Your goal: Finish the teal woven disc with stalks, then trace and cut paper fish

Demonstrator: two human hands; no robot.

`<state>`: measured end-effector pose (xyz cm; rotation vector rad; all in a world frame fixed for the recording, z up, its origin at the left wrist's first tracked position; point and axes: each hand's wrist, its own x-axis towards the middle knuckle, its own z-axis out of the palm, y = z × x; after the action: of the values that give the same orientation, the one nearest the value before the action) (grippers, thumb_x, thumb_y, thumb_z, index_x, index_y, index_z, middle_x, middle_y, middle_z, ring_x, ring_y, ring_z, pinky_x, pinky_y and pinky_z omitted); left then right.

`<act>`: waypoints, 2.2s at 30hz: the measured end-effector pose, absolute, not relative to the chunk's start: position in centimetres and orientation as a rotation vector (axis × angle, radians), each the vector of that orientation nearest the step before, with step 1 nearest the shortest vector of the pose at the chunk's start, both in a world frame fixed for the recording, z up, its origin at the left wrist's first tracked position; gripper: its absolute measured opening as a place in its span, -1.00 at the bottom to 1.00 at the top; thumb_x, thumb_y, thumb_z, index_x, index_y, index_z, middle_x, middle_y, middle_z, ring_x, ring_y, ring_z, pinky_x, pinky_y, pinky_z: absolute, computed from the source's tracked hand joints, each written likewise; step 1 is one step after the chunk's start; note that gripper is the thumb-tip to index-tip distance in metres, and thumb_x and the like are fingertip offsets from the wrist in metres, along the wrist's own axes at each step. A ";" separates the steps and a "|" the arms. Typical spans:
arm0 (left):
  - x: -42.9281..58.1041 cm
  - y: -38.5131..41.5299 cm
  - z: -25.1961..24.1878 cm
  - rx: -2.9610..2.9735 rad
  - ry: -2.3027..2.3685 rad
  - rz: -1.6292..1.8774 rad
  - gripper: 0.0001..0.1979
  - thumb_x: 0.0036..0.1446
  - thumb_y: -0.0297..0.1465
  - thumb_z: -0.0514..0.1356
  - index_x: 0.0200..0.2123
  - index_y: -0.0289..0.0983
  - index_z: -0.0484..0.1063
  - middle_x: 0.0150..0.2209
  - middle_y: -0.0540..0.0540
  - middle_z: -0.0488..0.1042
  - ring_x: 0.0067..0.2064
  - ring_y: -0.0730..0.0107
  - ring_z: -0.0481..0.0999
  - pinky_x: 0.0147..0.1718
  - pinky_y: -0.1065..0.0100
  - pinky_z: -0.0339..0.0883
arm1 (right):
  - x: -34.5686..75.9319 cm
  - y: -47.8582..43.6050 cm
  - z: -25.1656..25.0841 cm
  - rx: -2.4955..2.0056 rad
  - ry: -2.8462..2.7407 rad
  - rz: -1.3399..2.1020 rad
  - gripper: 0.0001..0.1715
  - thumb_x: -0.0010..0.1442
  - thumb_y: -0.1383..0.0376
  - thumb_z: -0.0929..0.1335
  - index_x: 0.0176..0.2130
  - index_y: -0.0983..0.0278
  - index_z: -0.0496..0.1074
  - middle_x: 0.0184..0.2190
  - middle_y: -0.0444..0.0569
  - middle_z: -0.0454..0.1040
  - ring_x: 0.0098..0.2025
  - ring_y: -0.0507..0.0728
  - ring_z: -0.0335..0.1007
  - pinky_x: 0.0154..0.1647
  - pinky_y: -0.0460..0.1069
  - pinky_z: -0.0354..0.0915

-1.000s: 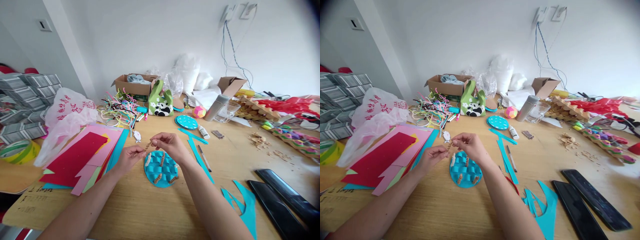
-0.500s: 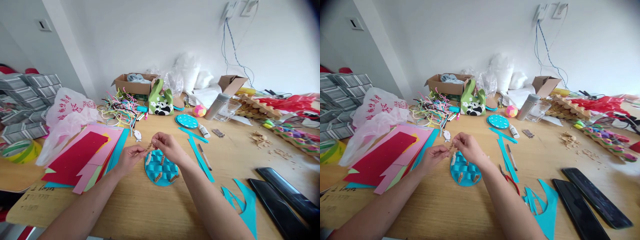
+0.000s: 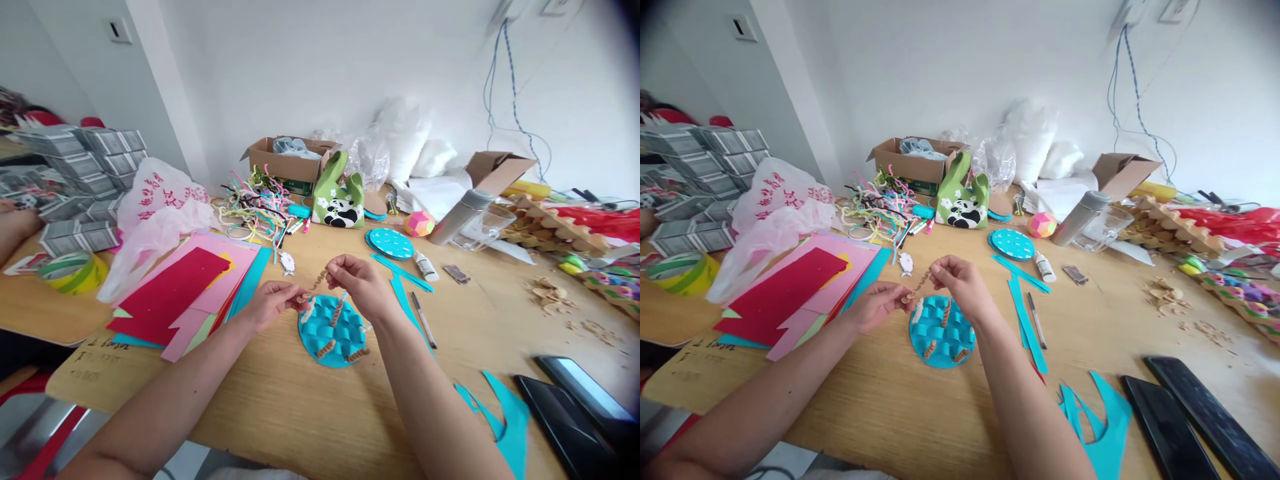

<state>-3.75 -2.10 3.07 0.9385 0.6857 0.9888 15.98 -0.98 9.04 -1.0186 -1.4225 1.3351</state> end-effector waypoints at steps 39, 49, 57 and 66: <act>-4.0 -2.2 2.6 1.284 0.718 0.893 -0.80 0.01 -0.29 0.32 -0.44 -0.33 0.57 -0.49 -0.06 0.54 -0.39 0.42 0.48 -0.28 0.37 0.33 | 15.4 -0.9 9.2 -1.086 -1.320 1.354 -0.45 0.04 -0.13 0.35 -0.48 0.32 0.41 -0.58 -0.09 0.39 -0.53 -0.01 0.27 -0.47 -0.07 0.21; -4.0 -2.3 2.9 1.344 0.723 0.862 -0.80 0.03 -0.29 0.30 -0.47 -0.32 0.57 -0.49 -0.06 0.53 -0.37 0.41 0.48 -0.26 0.35 0.35 | 15.5 -1.3 9.6 -1.149 -1.476 1.225 -0.54 0.01 -0.05 0.40 -0.49 0.30 0.34 -0.58 -0.13 0.38 -0.51 -0.01 0.25 -0.45 -0.07 0.20; -4.1 -2.0 2.9 1.522 0.834 1.039 -0.88 -0.09 -0.36 0.36 -0.43 -0.27 0.57 -0.40 -0.05 0.55 -0.35 0.40 0.50 -0.31 0.37 0.37 | 15.2 -1.6 9.9 -1.192 -1.542 1.115 -0.52 0.02 -0.08 0.38 -0.47 0.29 0.34 -0.58 -0.13 0.37 -0.52 0.00 0.23 -0.50 -0.08 0.15; -4.1 -2.4 3.8 1.817 0.928 1.016 -0.90 -0.03 -0.41 0.27 -0.52 -0.31 0.45 -0.50 -0.03 0.45 -0.42 0.45 0.40 -0.38 0.39 0.28 | 14.5 -2.1 9.9 -1.178 -1.645 1.052 -0.59 0.08 0.01 0.36 -0.49 0.30 0.36 -0.58 -0.14 0.35 -0.54 -0.02 0.17 -0.53 -0.09 0.08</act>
<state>-4.09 -2.36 3.75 1.8166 0.9276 1.0158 14.53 -2.07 9.87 -1.1785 -1.6449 1.0525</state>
